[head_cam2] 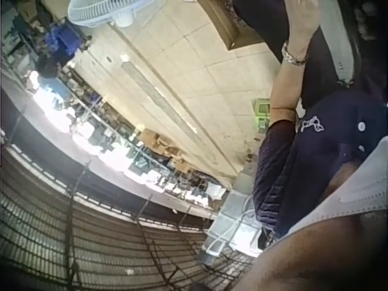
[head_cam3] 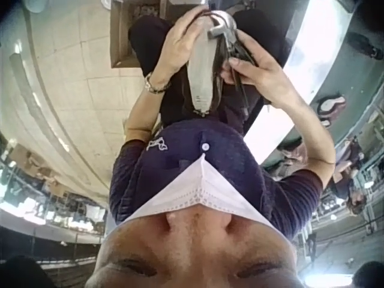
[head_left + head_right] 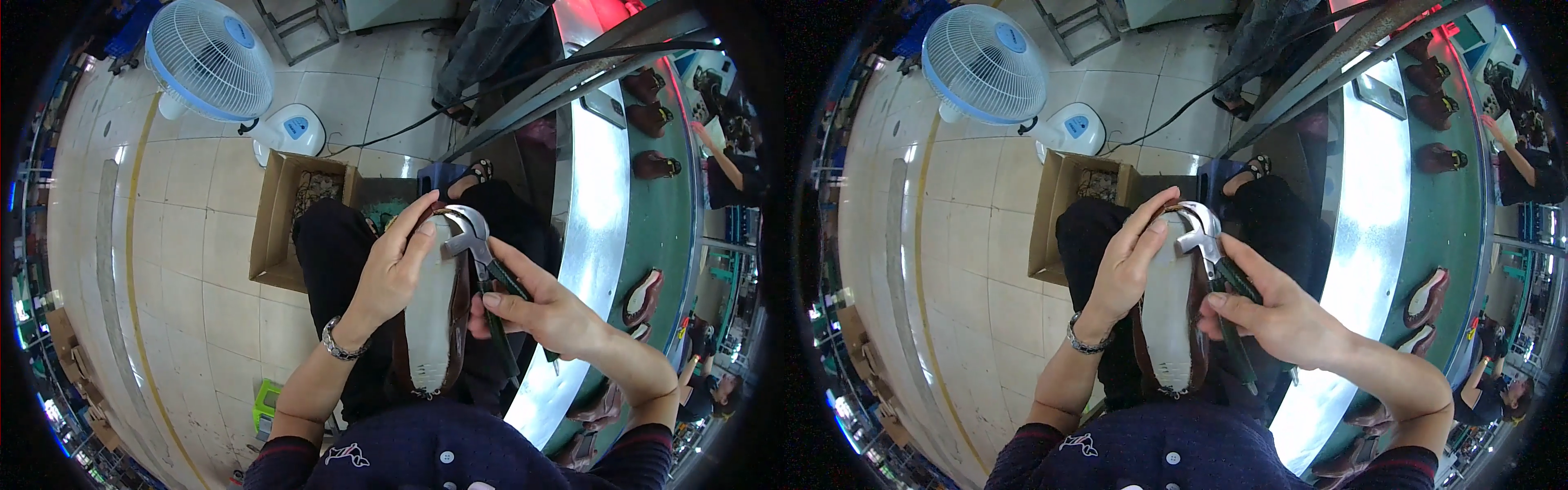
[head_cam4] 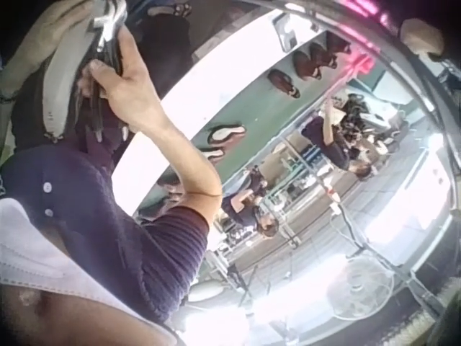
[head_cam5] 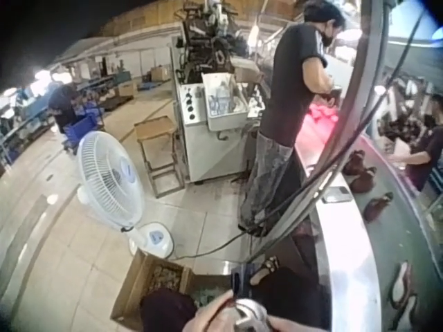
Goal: Manually lasting and trimming the upper of a shoe using pliers and scissors at a workbench.
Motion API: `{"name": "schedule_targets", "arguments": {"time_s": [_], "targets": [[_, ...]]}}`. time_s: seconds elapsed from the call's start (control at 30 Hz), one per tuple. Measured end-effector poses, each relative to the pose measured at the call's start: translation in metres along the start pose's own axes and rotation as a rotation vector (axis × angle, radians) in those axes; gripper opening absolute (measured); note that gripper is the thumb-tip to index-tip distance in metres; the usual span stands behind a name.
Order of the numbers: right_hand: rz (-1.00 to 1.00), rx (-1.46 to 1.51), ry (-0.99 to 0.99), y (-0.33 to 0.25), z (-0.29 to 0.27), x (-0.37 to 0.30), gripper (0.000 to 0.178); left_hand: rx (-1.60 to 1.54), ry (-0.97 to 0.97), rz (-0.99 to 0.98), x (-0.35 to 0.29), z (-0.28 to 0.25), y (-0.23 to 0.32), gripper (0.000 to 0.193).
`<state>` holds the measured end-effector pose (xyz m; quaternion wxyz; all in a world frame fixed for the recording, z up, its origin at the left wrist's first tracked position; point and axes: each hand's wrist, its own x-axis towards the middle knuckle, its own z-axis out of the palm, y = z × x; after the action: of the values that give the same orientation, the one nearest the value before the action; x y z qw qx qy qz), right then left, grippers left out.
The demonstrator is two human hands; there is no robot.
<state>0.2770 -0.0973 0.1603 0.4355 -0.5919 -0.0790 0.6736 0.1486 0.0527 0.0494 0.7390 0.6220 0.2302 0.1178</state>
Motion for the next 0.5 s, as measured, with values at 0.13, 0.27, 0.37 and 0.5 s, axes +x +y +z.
{"name": "schedule_targets", "arguments": {"time_s": [0.13,0.27,0.37,0.5], "targets": [[-0.07,-0.287,0.05,0.007,0.003,0.002,0.062,0.081,0.039,0.048,-0.001,0.0,-0.003,0.038],[-0.268,-0.548,0.138,0.033,0.005,0.002,0.06,0.091,0.051,0.064,-0.001,-0.001,-0.005,0.037],[-0.298,-0.66,0.179,0.039,0.007,0.004,0.06,0.082,0.041,0.109,-0.002,-0.002,-0.007,0.039],[-0.37,-0.69,0.189,0.05,0.003,0.006,0.063,-0.119,0.02,0.026,-0.004,-0.001,-0.003,0.039]]}}
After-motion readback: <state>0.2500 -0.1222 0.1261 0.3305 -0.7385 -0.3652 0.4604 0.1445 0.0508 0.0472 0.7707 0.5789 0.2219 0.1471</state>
